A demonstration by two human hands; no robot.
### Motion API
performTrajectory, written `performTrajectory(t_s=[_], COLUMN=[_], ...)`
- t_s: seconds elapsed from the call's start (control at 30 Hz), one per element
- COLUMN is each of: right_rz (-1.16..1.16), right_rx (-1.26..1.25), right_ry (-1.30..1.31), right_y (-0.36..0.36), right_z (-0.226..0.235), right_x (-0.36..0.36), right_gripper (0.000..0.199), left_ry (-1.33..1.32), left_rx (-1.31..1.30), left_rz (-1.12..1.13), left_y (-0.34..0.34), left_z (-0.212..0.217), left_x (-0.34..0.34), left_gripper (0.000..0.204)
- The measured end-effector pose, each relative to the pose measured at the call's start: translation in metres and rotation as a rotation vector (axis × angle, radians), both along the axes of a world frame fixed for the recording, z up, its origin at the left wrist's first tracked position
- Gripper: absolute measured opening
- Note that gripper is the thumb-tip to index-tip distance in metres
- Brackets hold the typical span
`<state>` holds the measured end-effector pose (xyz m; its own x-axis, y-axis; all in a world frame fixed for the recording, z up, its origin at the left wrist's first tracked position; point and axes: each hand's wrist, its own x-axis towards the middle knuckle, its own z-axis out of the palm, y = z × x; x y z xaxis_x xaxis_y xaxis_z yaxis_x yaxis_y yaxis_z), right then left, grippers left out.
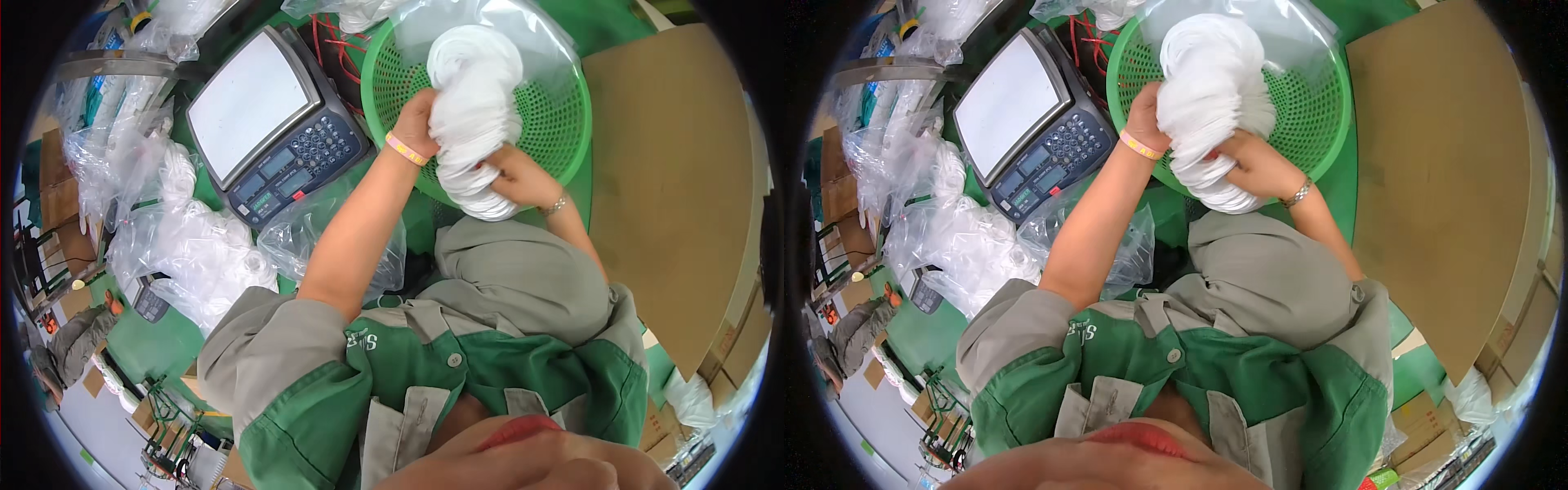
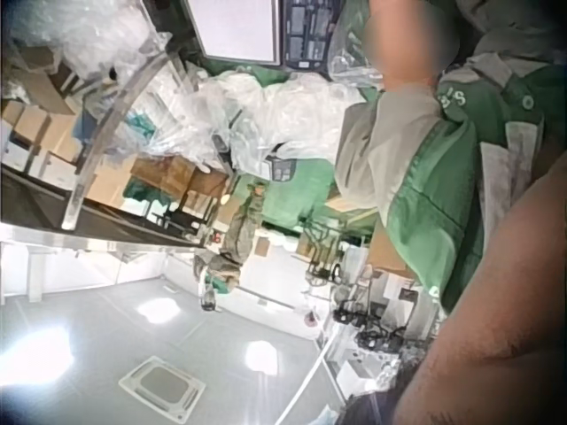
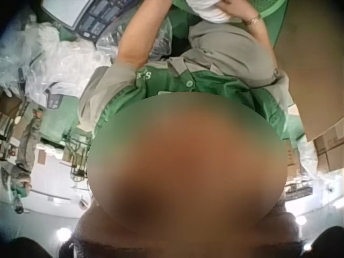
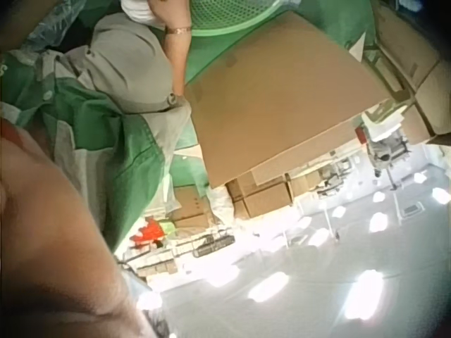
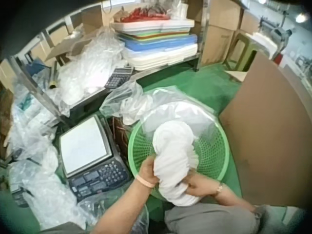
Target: Weighing plastic rings on a digital scale and packaging them into plastic bags.
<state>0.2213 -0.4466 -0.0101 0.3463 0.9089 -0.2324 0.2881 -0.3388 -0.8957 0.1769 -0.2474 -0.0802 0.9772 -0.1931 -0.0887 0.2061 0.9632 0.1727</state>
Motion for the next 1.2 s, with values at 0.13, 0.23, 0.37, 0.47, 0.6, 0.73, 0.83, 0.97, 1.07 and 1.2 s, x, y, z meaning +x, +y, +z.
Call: performTrajectory(t_s=[0.13, 0.23, 0.37, 0.47, 0.6, 0.73, 0.83, 0.97, 1.07, 1.2], right_rz=[-0.453, -0.618, -0.616, -0.701, -0.384, -0.206, -0.075, -0.23, -0.53, -0.32], right_rx=[0.521, 0.586, 0.804, 0.642, 0.544, 0.613, 0.67, 0.887, 0.543, 0.605], right_ry=[1.097, 1.28, 1.316, 1.104, 0.732, 0.525, 0.708, 1.422, 1.384, 0.967], right_y=[-0.029, -0.022, -0.006, -0.007, -0.009, -0.01, -0.014, -0.009, -0.005, 0.021], right_z=[-0.053, -0.057, -0.037, -0.028, -0.021, -0.023, -0.028, -0.053, -0.051, -0.011], right_x=[0.017, 0.025, 0.039, 0.045, 0.046, 0.038, 0.04, 0.044, 0.055, 0.04], right_gripper=[0.067, 0.076, 0.074, 0.061, 0.042, 0.031, 0.048, 0.056, 0.057, 0.063], left_ry=[-0.123, -0.137, -0.179, -0.139, 0.088, 0.079, 0.05, -0.123, -0.409, -0.297], left_rx=[0.538, 0.673, 0.754, 0.616, -0.05, 0.273, 0.543, 1.018, 1.461, 1.703], left_rz=[0.013, -0.052, -0.208, -0.254, -0.051, 0.021, -0.072, -0.279, -0.383, -0.504], left_y=[-0.014, -0.031, -0.031, -0.026, -0.016, -0.008, -0.005, -0.029, -0.043, -0.045], left_z=[0.042, 0.055, 0.049, 0.037, 0.054, 0.058, 0.065, 0.064, 0.047, 0.023], left_x=[0.003, -0.005, -0.017, -0.025, -0.009, 0.012, 0.008, -0.008, -0.018, -0.03], left_gripper=[0.074, 0.083, 0.08, 0.067, 0.083, 0.063, 0.05, 0.045, 0.043, 0.046])
